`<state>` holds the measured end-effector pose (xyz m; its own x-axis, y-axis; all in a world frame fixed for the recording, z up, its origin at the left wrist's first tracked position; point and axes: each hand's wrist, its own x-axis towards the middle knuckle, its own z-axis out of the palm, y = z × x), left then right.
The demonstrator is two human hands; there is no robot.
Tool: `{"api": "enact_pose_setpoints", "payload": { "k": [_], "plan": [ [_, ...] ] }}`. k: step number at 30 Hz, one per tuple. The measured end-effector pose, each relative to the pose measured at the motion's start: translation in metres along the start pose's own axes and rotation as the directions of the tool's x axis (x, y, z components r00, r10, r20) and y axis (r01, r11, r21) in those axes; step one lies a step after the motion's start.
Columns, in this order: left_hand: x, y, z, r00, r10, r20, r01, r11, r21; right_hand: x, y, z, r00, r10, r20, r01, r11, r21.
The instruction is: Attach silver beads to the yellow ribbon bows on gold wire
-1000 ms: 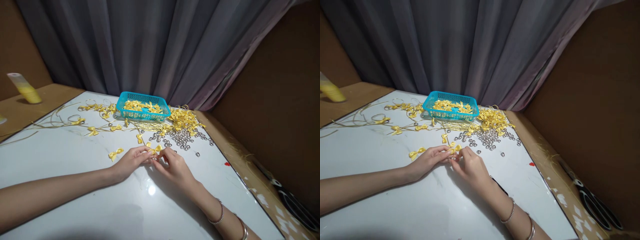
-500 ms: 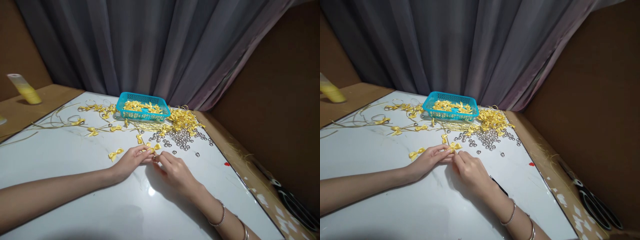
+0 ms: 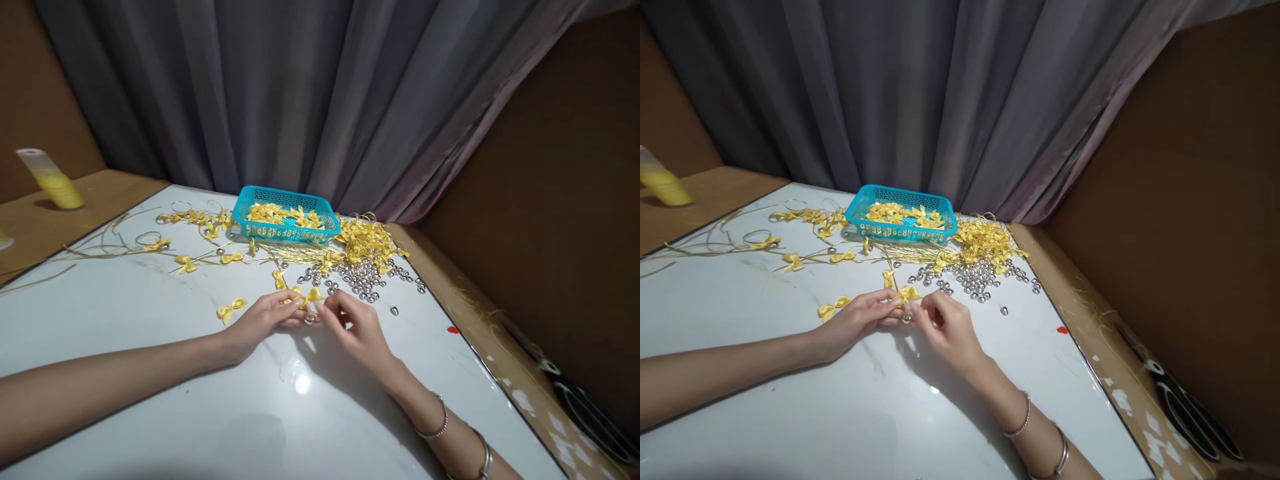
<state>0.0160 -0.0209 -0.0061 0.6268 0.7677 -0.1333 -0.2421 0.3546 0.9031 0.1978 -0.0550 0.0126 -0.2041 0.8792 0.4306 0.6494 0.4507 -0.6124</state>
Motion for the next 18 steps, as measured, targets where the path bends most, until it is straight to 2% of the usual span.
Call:
{"api": "enact_pose_setpoints", "payload": {
  "k": [2, 3, 5, 7, 9, 14, 18],
  "plan": [
    [-0.001, 0.002, 0.0, 0.999, -0.004, 0.048, 0.003, 1.0, 0.027, 0.005, 0.007, -0.006, 0.994, 0.111, -0.018, -0.109, 0.992, 0.061],
    [-0.001, 0.002, 0.0, 0.998, -0.006, 0.068, 0.003, 0.999, 0.044, 0.008, 0.01, -0.008, 0.989, 0.148, 0.012, -0.148, 0.984, 0.1],
    [-0.002, 0.003, 0.0, 0.996, -0.006, 0.092, 0.0, 0.997, 0.074, 0.011, 0.014, -0.013, 0.97, 0.192, 0.151, -0.222, 0.952, 0.211],
    [-0.002, 0.003, 0.0, 0.995, -0.004, 0.102, -0.005, 0.996, 0.093, 0.013, 0.014, -0.014, 0.928, 0.19, 0.322, -0.299, 0.895, 0.332],
    [-0.002, 0.003, 0.0, 0.994, -0.01, 0.112, -0.002, 0.995, 0.104, 0.013, 0.011, -0.013, 0.896, 0.18, 0.405, -0.349, 0.851, 0.393],
    [-0.002, 0.004, 0.001, 0.989, -0.021, 0.145, 0.006, 0.995, 0.1, 0.01, 0.009, -0.009, 0.902, 0.212, 0.377, -0.362, 0.847, 0.39],
    [-0.009, 0.006, 0.004, 0.986, -0.027, 0.163, 0.008, 0.993, 0.118, 0.009, 0.01, -0.011, 0.921, 0.21, 0.328, -0.313, 0.9, 0.303]
  ]
}}
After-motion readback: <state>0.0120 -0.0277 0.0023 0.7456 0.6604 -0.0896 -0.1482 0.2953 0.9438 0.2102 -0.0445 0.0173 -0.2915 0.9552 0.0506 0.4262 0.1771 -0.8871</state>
